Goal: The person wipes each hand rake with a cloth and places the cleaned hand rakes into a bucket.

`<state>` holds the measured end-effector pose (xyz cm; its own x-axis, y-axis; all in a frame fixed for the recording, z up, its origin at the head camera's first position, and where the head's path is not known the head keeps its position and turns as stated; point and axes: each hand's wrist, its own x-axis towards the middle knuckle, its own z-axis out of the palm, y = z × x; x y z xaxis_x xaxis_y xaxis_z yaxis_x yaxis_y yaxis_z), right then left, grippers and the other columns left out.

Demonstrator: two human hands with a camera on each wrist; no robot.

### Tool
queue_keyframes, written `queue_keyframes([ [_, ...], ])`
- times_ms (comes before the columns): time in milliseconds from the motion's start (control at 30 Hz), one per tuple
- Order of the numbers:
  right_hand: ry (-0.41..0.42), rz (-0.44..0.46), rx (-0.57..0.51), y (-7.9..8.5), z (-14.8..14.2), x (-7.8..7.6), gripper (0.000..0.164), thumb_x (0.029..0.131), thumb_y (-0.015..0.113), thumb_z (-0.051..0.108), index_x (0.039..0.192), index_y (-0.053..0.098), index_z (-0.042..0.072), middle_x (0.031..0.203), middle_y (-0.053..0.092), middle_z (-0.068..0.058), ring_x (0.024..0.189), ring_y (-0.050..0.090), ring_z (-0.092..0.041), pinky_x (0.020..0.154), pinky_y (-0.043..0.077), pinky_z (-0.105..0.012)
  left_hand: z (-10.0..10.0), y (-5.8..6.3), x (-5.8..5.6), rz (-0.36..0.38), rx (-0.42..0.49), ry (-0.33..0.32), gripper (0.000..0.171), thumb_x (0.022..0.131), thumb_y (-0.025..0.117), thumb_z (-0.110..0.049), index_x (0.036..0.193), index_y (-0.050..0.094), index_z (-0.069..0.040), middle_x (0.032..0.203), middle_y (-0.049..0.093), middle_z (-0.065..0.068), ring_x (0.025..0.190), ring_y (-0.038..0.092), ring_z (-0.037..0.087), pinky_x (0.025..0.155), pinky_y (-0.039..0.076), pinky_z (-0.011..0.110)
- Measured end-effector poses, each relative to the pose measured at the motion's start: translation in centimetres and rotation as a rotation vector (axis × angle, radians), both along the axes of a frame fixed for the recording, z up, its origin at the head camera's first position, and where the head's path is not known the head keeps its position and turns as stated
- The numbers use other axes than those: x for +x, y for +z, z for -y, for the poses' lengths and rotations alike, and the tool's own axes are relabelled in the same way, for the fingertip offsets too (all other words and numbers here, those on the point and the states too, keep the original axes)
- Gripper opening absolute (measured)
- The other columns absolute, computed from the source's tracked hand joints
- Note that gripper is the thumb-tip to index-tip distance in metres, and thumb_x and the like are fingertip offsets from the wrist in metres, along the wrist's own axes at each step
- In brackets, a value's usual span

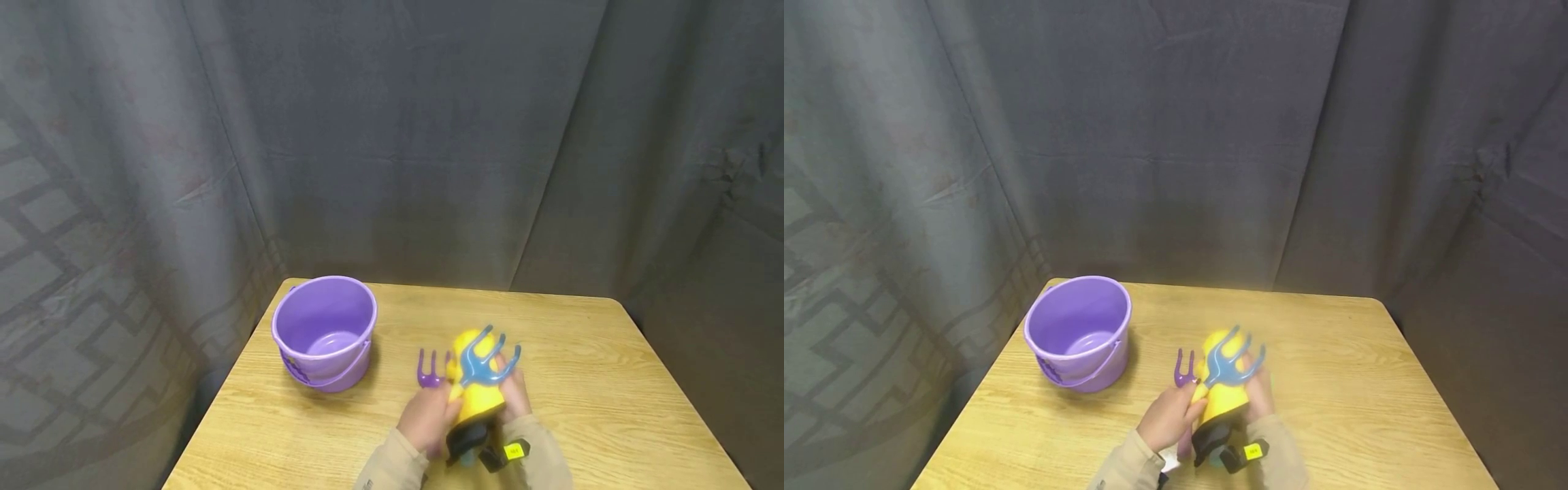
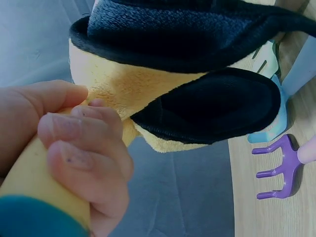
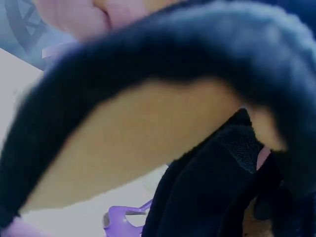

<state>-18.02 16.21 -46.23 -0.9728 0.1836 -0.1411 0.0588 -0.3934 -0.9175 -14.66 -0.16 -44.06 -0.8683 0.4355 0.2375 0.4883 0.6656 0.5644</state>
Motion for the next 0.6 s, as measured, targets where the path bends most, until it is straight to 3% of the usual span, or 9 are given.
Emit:
queue_keyframes([
  [200, -0.08, -0.038, 0.035, 0.3, -0.6, -0.2, 0.019, 0.091, 0.049, 0.028, 0.078, 0.061, 0.021, 0.07, 0.057, 0.005, 0.064, 0.054, -0.006, 0.06, 0.047, -0.02, 0.1, 0.0, 0.0, 0.004, -0.024, -0.022, 0.02, 0.09, 0.05, -0.021, 0.073, 0.048, -0.01, 0.055, 0.038, -0.007, 0.044, 0.035, 0.004, 0.042, 0.032, 0.017],
  [467, -0.155, -0.038, -0.032, 0.6, -1.8, -0.6, 0.022, 0.092, 0.048, 0.027, 0.078, 0.064, 0.024, 0.074, 0.061, 0.006, 0.069, 0.058, -0.004, 0.064, 0.048, -0.018, 0.7, 0.1, -0.2, 0.07, 0.004, -0.074, 0.022, 0.09, 0.051, -0.022, 0.07, 0.046, -0.013, 0.056, 0.039, -0.008, 0.047, 0.037, 0.003, 0.045, 0.034, 0.017],
  [600, -0.179, -0.021, -0.011, 0.6, -2.4, -0.6, 0.019, 0.091, 0.05, 0.028, 0.079, 0.065, 0.028, 0.076, 0.063, 0.007, 0.07, 0.059, -0.003, 0.064, 0.048, -0.017, 0.9, 0.1, 0.0, 0.105, -0.007, -0.075, 0.022, 0.089, 0.051, -0.022, 0.07, 0.045, -0.014, 0.057, 0.037, -0.009, 0.047, 0.037, 0.004, 0.045, 0.034, 0.017],
])
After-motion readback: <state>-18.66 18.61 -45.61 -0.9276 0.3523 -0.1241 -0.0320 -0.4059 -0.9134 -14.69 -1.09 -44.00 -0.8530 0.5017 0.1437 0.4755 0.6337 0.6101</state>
